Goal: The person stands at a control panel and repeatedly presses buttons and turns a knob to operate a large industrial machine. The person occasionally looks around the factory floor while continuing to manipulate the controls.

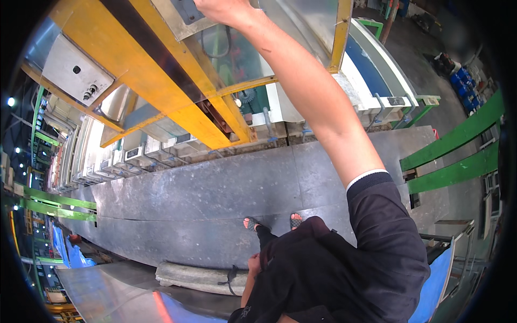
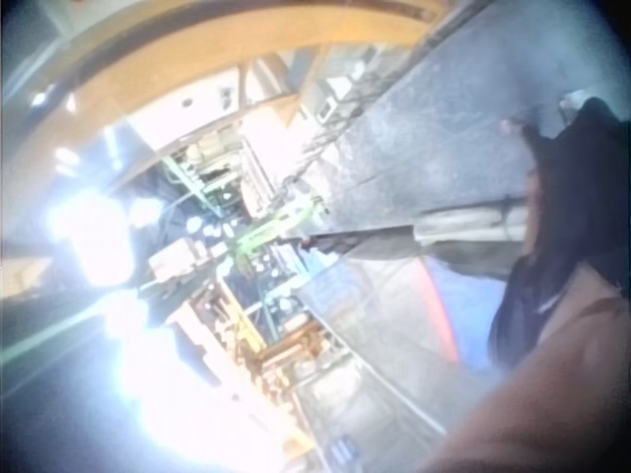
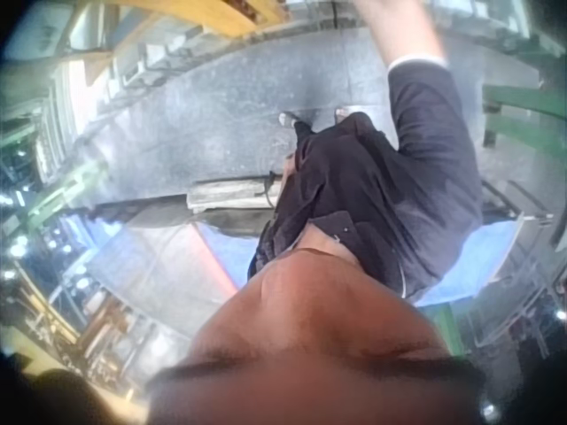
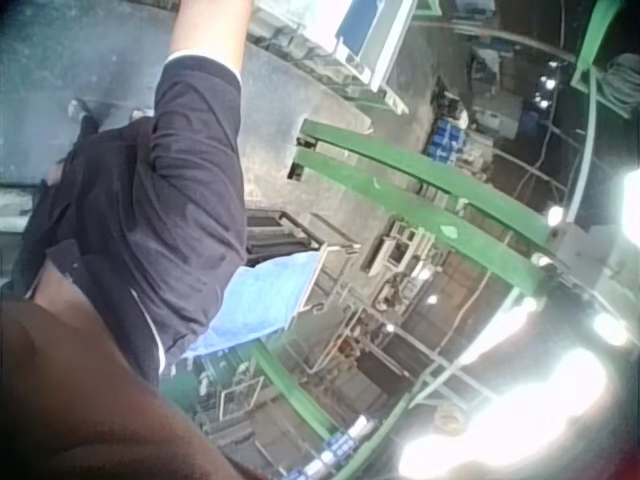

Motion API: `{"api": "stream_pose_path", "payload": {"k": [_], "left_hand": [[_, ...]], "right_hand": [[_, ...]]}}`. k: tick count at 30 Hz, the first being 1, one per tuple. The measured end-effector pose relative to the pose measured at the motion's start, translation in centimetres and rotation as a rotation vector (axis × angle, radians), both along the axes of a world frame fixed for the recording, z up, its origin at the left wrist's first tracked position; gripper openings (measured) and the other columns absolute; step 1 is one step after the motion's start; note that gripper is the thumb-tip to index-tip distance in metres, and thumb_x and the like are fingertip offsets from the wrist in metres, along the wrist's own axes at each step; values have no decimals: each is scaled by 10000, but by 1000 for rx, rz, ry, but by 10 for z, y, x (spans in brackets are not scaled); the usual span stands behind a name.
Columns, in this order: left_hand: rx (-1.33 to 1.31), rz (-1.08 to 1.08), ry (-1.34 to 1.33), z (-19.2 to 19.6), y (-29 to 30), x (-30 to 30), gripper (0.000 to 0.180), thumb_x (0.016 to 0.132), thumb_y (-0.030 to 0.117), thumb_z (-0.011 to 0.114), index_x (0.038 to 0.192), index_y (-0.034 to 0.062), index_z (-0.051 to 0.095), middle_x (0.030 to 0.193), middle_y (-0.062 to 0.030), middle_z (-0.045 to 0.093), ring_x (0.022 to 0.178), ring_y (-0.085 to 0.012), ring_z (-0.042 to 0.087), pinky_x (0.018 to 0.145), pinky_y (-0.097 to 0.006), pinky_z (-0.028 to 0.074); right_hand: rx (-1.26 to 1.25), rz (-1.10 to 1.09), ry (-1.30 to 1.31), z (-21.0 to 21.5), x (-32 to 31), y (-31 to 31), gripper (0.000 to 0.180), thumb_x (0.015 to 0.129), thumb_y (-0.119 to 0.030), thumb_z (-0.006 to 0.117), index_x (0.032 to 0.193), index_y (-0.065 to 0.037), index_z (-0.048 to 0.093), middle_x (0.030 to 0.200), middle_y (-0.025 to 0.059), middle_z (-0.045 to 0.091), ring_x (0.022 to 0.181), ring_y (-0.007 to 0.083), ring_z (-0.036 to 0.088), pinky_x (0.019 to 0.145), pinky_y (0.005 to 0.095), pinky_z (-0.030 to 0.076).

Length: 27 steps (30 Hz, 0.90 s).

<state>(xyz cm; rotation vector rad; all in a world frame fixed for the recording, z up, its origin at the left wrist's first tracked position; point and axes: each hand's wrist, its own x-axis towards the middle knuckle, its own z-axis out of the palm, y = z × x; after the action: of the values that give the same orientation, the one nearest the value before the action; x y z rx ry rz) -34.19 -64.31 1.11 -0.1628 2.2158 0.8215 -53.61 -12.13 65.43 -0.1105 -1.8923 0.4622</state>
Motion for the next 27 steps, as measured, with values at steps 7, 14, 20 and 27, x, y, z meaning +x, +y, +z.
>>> {"api": "stream_pose_path", "payload": {"k": [7,14,20,27], "left_hand": [[37,6,14,-1,-3,2,347,795,280,574,989,-5,616,851,-138,647,790,-187,616,689,-312,467],[33,24,-2,-12,-6,1,357,792,294,579,988,-2,619,862,-145,646,808,-195,617,703,-310,465],[46,46,-43,-23,-11,2,379,791,314,577,1004,2,611,869,-136,646,816,-191,614,706,-309,464],[31,6,-42,-18,-5,-3,382,794,319,570,1006,4,609,887,-145,641,836,-204,611,719,-310,459]], "right_hand": [[-11,13,-16,1,-1,-1,307,858,-309,435,1031,-62,493,804,239,591,779,417,568,683,486,436],[76,93,83,-20,-18,8,280,849,-281,483,1015,-57,505,924,215,579,883,375,552,726,433,444],[396,128,398,-53,-27,23,208,820,-213,544,965,-66,525,938,173,578,882,336,554,720,391,455],[21,78,147,-18,-14,6,261,842,-282,502,998,-75,532,786,221,593,772,391,575,655,452,452]]}}
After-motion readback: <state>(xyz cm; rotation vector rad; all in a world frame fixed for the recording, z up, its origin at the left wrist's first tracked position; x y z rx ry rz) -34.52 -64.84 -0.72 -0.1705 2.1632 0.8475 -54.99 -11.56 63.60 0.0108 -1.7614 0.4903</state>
